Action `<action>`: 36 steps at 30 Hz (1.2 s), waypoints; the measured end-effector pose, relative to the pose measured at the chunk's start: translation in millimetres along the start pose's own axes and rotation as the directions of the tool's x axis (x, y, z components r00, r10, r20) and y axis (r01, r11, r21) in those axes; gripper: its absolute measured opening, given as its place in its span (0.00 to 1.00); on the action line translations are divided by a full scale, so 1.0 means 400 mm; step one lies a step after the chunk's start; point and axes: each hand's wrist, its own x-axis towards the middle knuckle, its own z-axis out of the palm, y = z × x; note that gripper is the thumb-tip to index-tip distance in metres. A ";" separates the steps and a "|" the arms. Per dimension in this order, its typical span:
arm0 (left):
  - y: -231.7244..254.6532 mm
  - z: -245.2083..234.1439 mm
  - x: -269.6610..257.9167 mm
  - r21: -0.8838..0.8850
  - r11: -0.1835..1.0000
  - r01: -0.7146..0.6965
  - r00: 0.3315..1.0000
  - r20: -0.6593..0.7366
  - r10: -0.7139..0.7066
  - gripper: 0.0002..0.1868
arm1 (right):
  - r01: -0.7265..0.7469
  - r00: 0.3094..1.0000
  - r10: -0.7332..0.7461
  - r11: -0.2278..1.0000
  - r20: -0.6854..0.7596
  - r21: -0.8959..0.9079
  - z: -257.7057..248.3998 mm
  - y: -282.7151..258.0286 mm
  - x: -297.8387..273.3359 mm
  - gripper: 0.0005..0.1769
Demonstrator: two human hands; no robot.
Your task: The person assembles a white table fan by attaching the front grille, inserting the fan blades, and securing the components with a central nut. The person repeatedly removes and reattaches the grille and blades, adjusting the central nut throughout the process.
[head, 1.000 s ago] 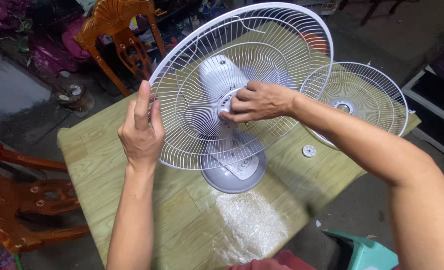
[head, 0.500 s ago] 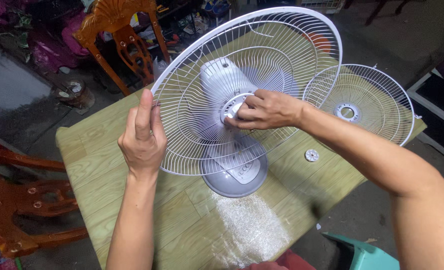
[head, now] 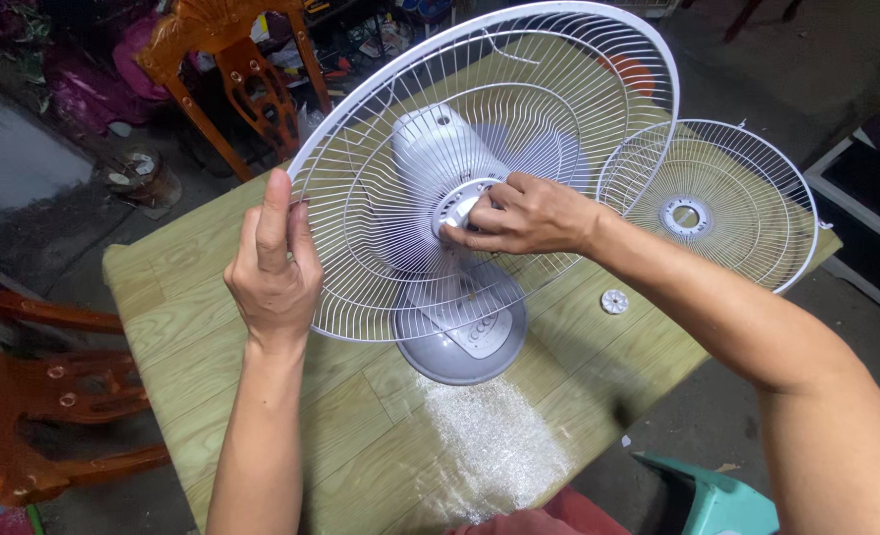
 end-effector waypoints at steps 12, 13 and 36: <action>-0.003 0.000 -0.001 0.000 1.000 0.001 1.000 0.005 -0.001 0.42 | -0.033 0.999 0.033 0.999 0.016 -0.018 -0.003 -0.012 -0.002 0.31; -0.005 0.001 -0.002 0.006 1.000 0.003 1.000 0.008 -0.003 0.42 | -0.042 0.999 0.042 0.999 0.015 -0.019 -0.003 -0.011 -0.001 0.32; 0.036 -0.026 -0.128 -0.177 0.892 0.417 0.909 0.049 -0.415 0.10 | -0.750 0.463 0.884 0.354 0.061 0.559 -0.043 -0.263 -0.026 0.39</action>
